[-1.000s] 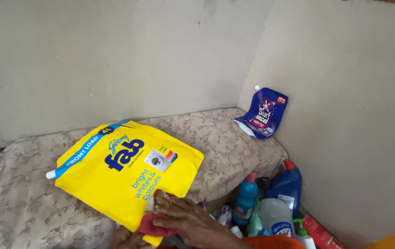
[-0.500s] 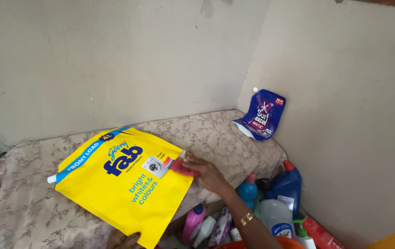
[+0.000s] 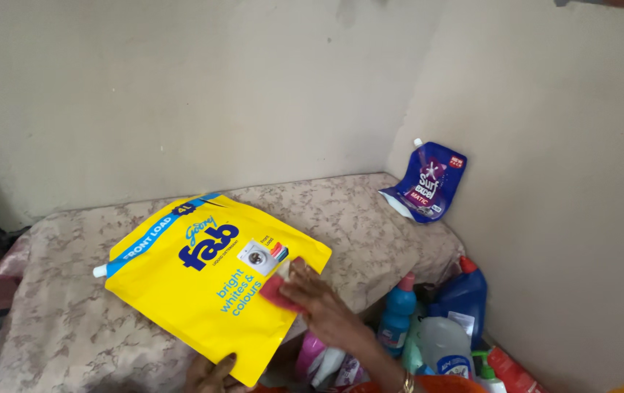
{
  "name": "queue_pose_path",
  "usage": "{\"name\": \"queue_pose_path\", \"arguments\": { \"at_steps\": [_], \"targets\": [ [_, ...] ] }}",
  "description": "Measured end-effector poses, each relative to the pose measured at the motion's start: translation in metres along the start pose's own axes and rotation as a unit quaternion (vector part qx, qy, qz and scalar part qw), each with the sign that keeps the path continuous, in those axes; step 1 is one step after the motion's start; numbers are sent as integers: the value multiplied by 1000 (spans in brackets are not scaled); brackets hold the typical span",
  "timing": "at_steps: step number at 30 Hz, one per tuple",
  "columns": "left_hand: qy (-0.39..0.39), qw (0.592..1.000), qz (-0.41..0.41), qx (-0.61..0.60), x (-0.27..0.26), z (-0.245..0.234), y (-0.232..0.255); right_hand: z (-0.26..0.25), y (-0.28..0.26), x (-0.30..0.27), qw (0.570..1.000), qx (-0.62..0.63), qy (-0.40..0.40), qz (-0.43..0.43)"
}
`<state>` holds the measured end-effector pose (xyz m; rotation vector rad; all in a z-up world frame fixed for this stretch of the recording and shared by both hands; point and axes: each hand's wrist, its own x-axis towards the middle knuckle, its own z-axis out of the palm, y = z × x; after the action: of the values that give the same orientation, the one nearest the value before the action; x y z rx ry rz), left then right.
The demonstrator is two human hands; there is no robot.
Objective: The person wipes a yellow laundry detergent pouch with a red cloth, then wipes a pink bottle and a blue bottle with the same cloth. The person handles each item one at a time and places them back on the bench.
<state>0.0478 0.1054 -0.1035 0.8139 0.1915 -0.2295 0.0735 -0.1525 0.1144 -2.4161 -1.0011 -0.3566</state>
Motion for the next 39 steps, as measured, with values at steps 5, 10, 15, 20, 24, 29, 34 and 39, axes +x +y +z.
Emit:
{"name": "queue_pose_path", "arguments": {
  "at_steps": [5, 10, 15, 20, 24, 29, 34, 39],
  "targets": [
    [-252, 961, 111, -38, -15, 19, 4, 5, -56, -14, 995, -24, -42, -86],
    [-212, 972, 101, -5, -6, 4, -11, 19, -75, -11, 987, 26, -75, -141],
    [-136, 989, 49, -9, -10, -8, -15, 50, -82, 18, 978, 46, -86, -185],
    [-431, 881, 171, -92, -10, 4, -5, 75, -75, 52, 989, -26, -8, -147],
    [-77, 995, 14, 57, -15, 17, 3, 76, -56, 74, 987, -102, 31, -121],
    [-116, 993, 13, 28, -13, 18, 6, 54, -33, 71, 990, -114, 56, -69],
    [-161, 987, -17, 7, -7, 6, 14, 27, -34, 37, 992, -113, 34, -45],
    [-425, 896, 116, -62, -18, -19, 46, 24, -56, 2, 992, -104, -17, -72]
  ]
}}
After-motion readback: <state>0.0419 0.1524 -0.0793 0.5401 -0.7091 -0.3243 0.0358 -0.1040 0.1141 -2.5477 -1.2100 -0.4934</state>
